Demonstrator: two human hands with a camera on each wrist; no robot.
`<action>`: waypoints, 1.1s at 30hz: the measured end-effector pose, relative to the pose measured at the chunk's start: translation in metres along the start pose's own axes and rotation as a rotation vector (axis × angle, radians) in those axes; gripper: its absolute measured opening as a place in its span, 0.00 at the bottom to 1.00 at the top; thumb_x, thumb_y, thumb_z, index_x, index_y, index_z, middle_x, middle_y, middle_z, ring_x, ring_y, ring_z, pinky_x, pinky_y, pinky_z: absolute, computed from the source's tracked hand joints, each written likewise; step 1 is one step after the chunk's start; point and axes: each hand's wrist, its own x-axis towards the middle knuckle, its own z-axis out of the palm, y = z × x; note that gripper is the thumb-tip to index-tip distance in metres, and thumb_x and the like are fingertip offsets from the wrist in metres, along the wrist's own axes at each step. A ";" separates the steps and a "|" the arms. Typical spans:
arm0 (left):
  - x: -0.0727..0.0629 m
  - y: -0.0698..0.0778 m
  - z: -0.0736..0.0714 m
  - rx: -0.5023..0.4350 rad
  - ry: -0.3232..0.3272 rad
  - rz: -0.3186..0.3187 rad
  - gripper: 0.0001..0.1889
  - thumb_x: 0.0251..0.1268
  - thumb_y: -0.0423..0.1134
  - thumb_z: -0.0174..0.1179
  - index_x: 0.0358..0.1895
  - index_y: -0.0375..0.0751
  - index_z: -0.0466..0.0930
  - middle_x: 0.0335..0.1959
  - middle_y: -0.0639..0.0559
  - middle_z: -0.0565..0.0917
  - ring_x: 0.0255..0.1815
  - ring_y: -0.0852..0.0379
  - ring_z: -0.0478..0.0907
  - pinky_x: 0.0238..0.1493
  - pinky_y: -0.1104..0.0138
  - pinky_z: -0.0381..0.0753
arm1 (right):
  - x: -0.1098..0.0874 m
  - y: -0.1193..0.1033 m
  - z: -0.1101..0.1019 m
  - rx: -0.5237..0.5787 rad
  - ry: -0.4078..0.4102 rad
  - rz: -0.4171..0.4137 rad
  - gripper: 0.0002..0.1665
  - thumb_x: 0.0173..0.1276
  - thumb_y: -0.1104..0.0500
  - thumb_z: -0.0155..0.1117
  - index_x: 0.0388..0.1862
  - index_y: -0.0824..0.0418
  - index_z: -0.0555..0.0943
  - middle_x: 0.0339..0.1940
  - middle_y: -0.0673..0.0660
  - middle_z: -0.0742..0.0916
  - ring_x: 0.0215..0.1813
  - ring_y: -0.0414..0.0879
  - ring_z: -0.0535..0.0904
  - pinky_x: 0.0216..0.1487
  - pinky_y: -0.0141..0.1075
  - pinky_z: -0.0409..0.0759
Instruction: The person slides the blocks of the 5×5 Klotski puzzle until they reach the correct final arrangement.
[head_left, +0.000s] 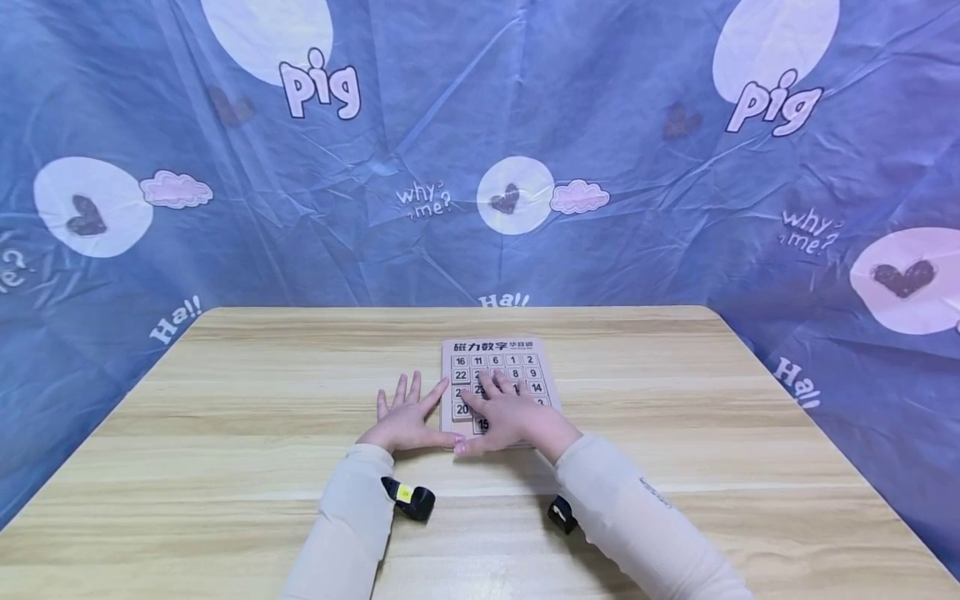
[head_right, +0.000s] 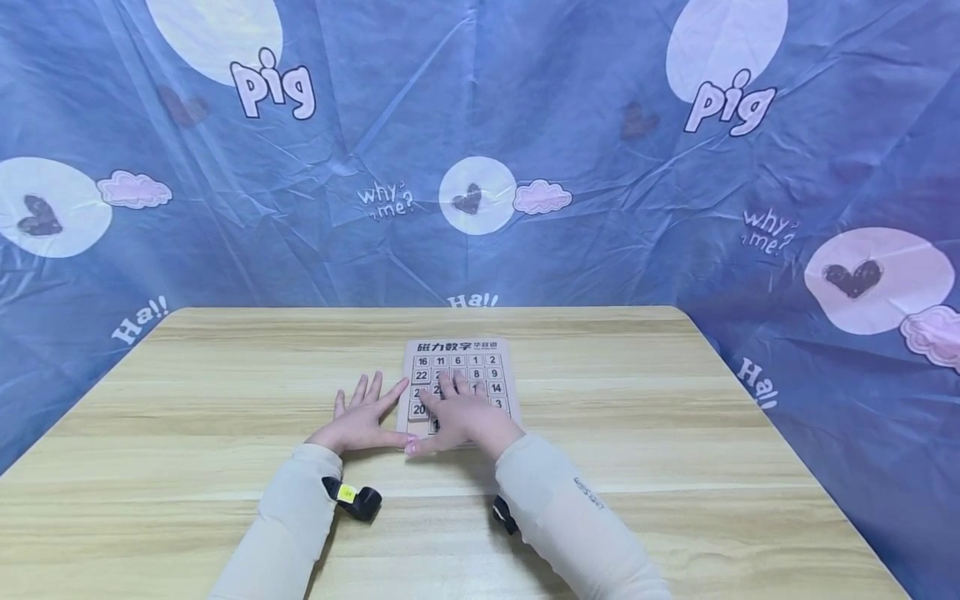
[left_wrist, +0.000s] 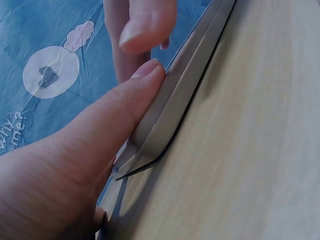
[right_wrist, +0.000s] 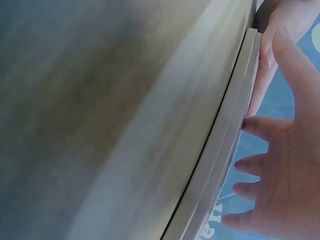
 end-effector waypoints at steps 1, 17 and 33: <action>0.000 0.000 0.000 -0.004 0.001 0.000 0.53 0.32 0.73 0.53 0.67 0.61 0.42 0.65 0.37 0.34 0.63 0.39 0.25 0.54 0.43 0.21 | -0.001 -0.001 0.000 -0.003 -0.002 -0.003 0.56 0.43 0.24 0.46 0.67 0.51 0.51 0.67 0.62 0.48 0.65 0.62 0.38 0.57 0.60 0.38; 0.000 -0.001 0.001 -0.017 0.009 -0.007 0.54 0.30 0.75 0.52 0.67 0.62 0.41 0.65 0.38 0.33 0.63 0.41 0.24 0.54 0.44 0.20 | -0.015 -0.005 0.003 -0.022 -0.033 -0.037 0.56 0.43 0.24 0.47 0.67 0.51 0.52 0.67 0.61 0.48 0.66 0.60 0.38 0.57 0.60 0.40; -0.001 0.000 -0.001 -0.016 0.026 0.007 0.53 0.30 0.73 0.54 0.66 0.62 0.44 0.66 0.37 0.35 0.63 0.40 0.26 0.54 0.43 0.21 | -0.028 0.026 0.000 0.032 0.045 0.008 0.55 0.46 0.26 0.49 0.67 0.56 0.53 0.67 0.64 0.50 0.65 0.63 0.40 0.57 0.60 0.40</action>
